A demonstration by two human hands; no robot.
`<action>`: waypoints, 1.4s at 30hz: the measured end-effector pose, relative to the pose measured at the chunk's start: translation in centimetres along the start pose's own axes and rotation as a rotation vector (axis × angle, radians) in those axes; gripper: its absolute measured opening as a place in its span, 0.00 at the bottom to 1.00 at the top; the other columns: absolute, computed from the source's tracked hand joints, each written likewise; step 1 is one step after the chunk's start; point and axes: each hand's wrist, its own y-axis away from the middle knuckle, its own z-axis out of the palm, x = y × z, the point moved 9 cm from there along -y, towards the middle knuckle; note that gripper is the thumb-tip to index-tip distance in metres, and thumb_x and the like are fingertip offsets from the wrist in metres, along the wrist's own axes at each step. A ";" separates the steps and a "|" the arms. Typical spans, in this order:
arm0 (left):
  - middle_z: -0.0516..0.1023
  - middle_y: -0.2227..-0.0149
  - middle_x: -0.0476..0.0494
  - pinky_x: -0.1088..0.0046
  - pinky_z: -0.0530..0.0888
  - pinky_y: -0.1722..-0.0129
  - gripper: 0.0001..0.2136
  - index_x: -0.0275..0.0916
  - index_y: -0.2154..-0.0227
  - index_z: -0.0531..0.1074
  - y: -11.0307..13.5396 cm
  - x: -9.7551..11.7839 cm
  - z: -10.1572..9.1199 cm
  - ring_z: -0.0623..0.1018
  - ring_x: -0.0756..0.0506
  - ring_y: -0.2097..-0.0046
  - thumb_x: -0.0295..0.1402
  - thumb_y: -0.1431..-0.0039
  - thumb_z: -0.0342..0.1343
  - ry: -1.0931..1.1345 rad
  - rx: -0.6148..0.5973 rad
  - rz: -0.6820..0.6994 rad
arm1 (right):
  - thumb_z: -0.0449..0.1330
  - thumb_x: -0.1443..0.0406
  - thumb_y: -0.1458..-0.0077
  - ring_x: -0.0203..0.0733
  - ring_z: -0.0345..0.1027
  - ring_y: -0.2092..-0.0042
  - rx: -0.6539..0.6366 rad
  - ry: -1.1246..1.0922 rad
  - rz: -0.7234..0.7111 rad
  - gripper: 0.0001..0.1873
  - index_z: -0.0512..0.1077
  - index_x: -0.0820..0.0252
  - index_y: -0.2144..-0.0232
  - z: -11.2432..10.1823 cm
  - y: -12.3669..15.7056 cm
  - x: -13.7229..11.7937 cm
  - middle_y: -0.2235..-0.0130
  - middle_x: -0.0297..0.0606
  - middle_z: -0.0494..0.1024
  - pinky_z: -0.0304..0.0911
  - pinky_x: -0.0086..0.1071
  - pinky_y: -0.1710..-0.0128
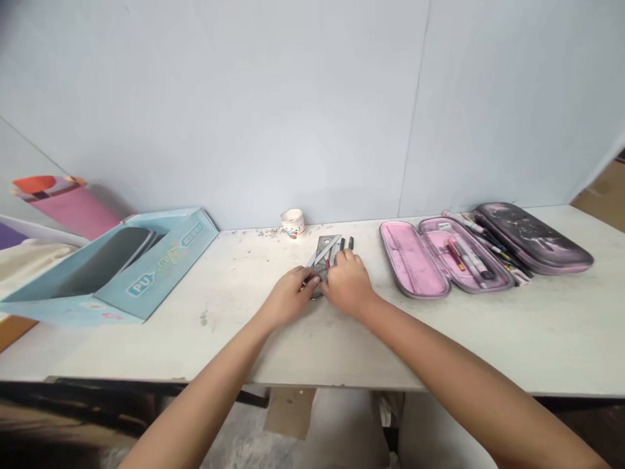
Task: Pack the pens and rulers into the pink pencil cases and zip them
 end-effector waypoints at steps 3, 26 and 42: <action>0.71 0.73 0.48 0.74 0.66 0.70 0.13 0.38 0.72 0.68 -0.4 0.8 0.6 0.70 0.49 0.70 0.41 0.43 0.44 0.196 0.014 -0.060 | 0.49 0.61 0.47 0.51 0.56 0.54 0.150 -0.017 -0.042 0.16 0.73 0.66 0.67 -2.2 1.7 0.6 0.61 0.50 0.69 0.54 0.39 0.57; 0.71 0.64 0.42 0.68 0.67 0.57 0.07 0.36 0.65 0.67 -13.7 24.5 15.3 0.70 0.46 0.59 0.31 0.43 0.46 0.132 -0.109 0.368 | 0.50 0.60 0.45 0.52 0.55 0.53 0.148 0.185 0.409 0.15 0.71 0.66 0.66 -5.6 12.7 28.2 0.60 0.51 0.68 0.53 0.41 0.58; 0.68 0.62 0.41 0.65 0.67 0.54 0.07 0.36 0.63 0.65 -8.6 22.5 14.6 0.69 0.45 0.57 0.29 0.44 0.46 0.115 -0.048 0.433 | 0.46 0.71 0.48 0.49 0.58 0.57 0.406 -0.157 0.335 0.11 0.64 0.63 0.63 -5.9 14.3 24.3 0.63 0.46 0.67 0.54 0.40 0.56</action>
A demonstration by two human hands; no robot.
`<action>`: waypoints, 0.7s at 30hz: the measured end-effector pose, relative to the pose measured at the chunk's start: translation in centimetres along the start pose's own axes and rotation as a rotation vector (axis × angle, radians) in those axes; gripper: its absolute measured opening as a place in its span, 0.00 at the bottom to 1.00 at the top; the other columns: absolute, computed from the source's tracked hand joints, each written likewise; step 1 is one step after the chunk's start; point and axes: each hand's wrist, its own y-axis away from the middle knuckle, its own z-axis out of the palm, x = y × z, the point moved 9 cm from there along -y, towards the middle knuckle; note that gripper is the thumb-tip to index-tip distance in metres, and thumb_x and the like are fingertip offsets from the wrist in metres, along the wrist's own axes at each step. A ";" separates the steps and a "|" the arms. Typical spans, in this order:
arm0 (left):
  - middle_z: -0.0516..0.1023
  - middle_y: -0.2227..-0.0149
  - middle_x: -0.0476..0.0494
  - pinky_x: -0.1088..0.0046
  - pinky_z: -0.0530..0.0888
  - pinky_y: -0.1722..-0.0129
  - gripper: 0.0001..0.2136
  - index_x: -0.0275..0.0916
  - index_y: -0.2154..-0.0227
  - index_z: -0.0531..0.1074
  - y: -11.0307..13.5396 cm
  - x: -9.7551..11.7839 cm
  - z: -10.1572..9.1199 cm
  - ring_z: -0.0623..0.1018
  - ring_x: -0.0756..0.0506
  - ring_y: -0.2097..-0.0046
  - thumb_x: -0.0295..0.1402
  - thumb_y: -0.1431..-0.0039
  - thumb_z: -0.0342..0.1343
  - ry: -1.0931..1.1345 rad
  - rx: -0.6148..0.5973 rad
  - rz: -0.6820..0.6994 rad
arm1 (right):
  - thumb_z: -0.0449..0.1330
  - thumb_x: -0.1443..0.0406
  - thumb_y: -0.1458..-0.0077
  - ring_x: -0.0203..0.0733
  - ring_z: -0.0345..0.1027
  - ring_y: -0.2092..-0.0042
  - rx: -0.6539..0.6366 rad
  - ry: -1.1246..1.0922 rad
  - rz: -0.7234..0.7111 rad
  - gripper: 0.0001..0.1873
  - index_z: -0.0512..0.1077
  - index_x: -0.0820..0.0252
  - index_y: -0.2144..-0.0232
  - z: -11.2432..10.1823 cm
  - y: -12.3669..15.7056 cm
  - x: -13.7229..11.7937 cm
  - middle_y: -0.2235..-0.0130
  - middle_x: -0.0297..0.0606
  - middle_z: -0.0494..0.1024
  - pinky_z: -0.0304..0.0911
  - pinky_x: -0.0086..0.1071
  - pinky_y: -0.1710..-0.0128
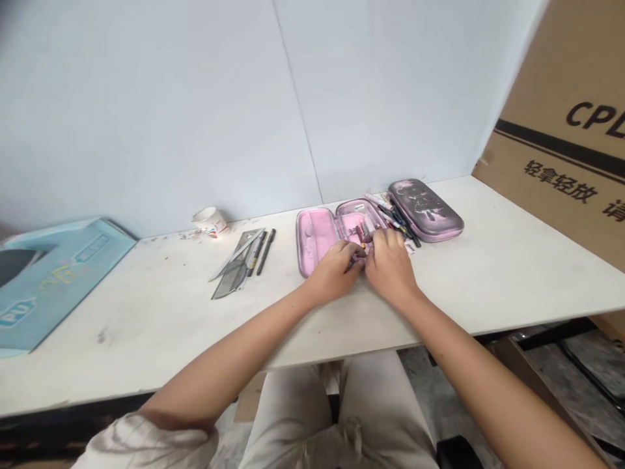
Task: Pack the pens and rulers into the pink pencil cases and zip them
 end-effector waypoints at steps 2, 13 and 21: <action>0.68 0.62 0.41 0.65 0.66 0.54 0.08 0.36 0.63 0.66 1.6 -0.6 -1.1 0.69 0.45 0.56 0.28 0.44 0.46 0.007 0.026 -0.010 | 0.46 0.72 0.49 0.49 0.58 0.57 0.002 -0.010 -0.031 0.12 0.65 0.63 0.63 0.6 0.0 -1.9 0.62 0.46 0.67 0.54 0.40 0.56; 0.69 0.61 0.41 0.65 0.66 0.51 0.09 0.36 0.62 0.67 9.8 -8.3 -9.0 0.69 0.44 0.55 0.29 0.44 0.46 -0.079 0.097 -0.202 | 0.46 0.70 0.48 0.49 0.57 0.53 -0.256 0.041 -0.167 0.14 0.68 0.65 0.61 6.7 -1.9 -13.8 0.59 0.48 0.68 0.53 0.37 0.54; 0.69 0.60 0.38 0.64 0.67 0.52 0.10 0.35 0.62 0.68 12.8 -14.8 -12.5 0.70 0.42 0.55 0.29 0.44 0.45 -0.218 0.106 -0.320 | 0.44 0.63 0.44 0.50 0.61 0.51 -0.577 0.274 -0.134 0.20 0.68 0.66 0.55 13.3 -4.0 -19.3 0.53 0.51 0.69 0.58 0.36 0.56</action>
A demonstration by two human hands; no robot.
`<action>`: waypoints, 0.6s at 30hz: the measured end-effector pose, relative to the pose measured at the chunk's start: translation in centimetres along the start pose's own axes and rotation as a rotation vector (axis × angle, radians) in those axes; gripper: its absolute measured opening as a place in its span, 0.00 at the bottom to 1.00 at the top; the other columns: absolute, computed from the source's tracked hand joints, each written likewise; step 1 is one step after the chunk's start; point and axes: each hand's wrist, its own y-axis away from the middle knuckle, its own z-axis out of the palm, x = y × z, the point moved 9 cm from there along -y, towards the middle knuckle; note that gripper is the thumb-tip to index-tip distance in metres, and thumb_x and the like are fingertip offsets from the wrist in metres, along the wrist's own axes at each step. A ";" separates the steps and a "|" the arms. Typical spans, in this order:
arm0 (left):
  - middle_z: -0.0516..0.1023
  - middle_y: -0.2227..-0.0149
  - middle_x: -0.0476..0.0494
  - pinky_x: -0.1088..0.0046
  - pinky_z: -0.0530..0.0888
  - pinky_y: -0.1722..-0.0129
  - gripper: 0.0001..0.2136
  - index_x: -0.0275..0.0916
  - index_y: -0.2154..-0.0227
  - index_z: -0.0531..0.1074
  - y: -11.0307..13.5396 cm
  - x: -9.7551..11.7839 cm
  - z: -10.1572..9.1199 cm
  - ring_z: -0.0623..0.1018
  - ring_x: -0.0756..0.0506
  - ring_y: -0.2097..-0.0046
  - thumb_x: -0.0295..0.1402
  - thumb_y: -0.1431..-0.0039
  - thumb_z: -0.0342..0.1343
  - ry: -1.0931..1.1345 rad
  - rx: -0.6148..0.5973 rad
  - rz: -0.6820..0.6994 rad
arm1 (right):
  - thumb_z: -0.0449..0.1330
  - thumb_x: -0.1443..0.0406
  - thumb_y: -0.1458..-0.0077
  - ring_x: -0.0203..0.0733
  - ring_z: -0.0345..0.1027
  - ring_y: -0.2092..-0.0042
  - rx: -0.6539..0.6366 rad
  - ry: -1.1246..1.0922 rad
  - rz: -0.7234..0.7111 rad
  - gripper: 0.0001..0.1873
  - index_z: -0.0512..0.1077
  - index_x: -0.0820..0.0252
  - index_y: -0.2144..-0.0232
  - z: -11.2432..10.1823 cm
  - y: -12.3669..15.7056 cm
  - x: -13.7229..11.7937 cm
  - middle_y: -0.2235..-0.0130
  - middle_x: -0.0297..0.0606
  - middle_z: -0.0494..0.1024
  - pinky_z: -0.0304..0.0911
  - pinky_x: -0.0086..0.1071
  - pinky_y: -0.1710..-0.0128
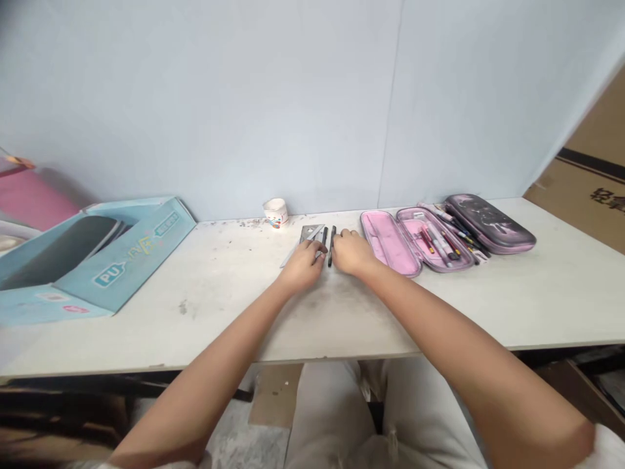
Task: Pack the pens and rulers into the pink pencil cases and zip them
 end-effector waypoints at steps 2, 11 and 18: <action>0.69 0.60 0.38 0.64 0.67 0.53 0.10 0.35 0.62 0.68 0.1 -0.4 -0.2 0.70 0.43 0.55 0.29 0.44 0.45 -0.002 -0.009 0.005 | 0.45 0.60 0.44 0.50 0.64 0.52 -0.053 0.021 0.054 0.22 0.69 0.66 0.56 0.7 -1.2 -0.3 0.54 0.53 0.70 0.59 0.36 0.58; 0.69 0.59 0.37 0.62 0.68 0.54 0.12 0.33 0.60 0.67 -0.3 -0.5 -0.8 0.70 0.42 0.55 0.27 0.43 0.42 0.019 -0.008 0.116 | 0.50 0.59 0.49 0.51 0.69 0.55 -0.175 0.070 0.157 0.20 0.73 0.65 0.60 1.6 -3.1 1.3 0.58 0.54 0.75 0.61 0.36 0.63; 0.54 0.40 0.36 0.57 0.56 0.43 0.23 0.36 0.45 0.54 -2.1 3.3 -2.4 0.54 0.41 0.39 0.20 0.45 0.39 -0.177 0.221 0.313 | 0.44 0.62 0.44 0.48 0.70 0.62 -0.099 0.077 -0.084 0.18 0.69 0.67 0.61 -2.5 0.9 1.7 0.62 0.51 0.76 0.59 0.34 0.66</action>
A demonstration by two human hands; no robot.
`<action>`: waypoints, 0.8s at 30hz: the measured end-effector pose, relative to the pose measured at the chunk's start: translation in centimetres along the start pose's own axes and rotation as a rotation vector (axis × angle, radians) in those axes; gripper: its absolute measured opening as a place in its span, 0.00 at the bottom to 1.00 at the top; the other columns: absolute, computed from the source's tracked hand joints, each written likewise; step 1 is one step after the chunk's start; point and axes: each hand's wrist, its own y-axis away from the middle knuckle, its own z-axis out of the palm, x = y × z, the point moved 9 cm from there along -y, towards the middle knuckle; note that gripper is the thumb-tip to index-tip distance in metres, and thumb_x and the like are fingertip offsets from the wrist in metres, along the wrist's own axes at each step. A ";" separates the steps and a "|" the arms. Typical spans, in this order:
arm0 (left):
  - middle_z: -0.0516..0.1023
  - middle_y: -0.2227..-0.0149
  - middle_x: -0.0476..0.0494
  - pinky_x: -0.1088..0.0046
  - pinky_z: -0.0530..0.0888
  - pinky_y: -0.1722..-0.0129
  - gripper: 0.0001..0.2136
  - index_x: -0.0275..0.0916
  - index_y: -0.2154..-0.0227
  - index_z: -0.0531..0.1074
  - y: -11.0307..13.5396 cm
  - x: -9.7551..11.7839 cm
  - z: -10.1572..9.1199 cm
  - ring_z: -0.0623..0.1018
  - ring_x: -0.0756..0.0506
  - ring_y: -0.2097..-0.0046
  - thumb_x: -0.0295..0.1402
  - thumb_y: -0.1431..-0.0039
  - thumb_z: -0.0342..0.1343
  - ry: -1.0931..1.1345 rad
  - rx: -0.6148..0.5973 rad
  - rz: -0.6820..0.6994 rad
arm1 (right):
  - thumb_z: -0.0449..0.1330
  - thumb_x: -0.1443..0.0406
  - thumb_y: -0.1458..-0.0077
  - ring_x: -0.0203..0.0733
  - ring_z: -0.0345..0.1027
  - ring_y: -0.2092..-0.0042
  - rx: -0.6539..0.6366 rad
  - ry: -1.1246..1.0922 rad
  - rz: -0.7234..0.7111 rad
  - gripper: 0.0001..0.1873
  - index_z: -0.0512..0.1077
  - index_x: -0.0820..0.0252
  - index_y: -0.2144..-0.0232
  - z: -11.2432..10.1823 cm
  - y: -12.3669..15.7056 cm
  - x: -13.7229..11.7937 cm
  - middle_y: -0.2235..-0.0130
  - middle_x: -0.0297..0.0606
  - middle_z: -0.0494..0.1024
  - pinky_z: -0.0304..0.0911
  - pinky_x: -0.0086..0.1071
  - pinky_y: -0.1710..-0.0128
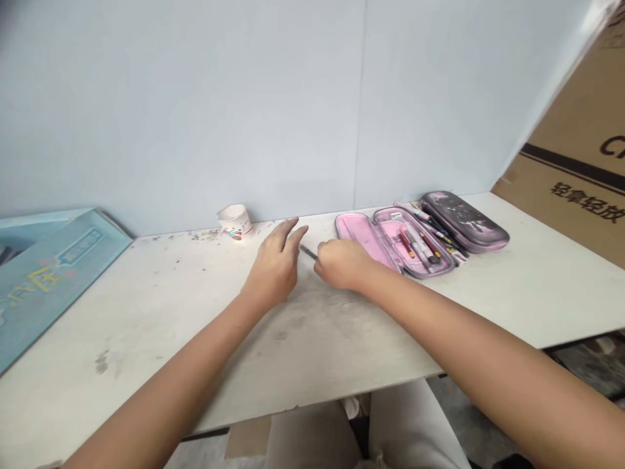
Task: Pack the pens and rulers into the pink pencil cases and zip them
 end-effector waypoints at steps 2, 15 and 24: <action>0.60 0.44 0.37 0.56 0.52 0.42 0.22 0.36 0.47 0.57 -1.0 1.6 0.5 0.56 0.41 0.40 0.20 0.45 0.39 -0.046 -0.040 0.063 | 0.42 0.63 0.43 0.46 0.70 0.64 0.022 -0.015 -0.042 0.18 0.66 0.67 0.58 -0.6 1.4 0.4 0.64 0.49 0.76 0.58 0.34 0.67; 0.71 0.68 0.41 0.70 0.64 0.70 0.15 0.43 0.55 0.65 -2.3 7.4 3.5 0.72 0.43 0.66 0.26 0.44 0.41 -0.275 -0.299 -0.002 | 0.42 0.64 0.41 0.43 0.68 0.64 0.194 -0.073 -0.048 0.13 0.65 0.60 0.60 -0.9 6.0 8.6 0.65 0.42 0.76 0.51 0.31 0.71; 0.72 0.75 0.46 0.74 0.61 0.73 0.19 0.42 0.64 0.70 -1.0 3.8 3.3 0.72 0.46 0.72 0.48 0.41 0.40 0.015 -0.190 -0.395 | 0.47 0.67 0.44 0.44 0.64 0.60 0.527 -0.271 -0.099 0.09 0.66 0.61 0.64 -1.3 6.5 10.8 0.64 0.42 0.73 0.55 0.33 0.64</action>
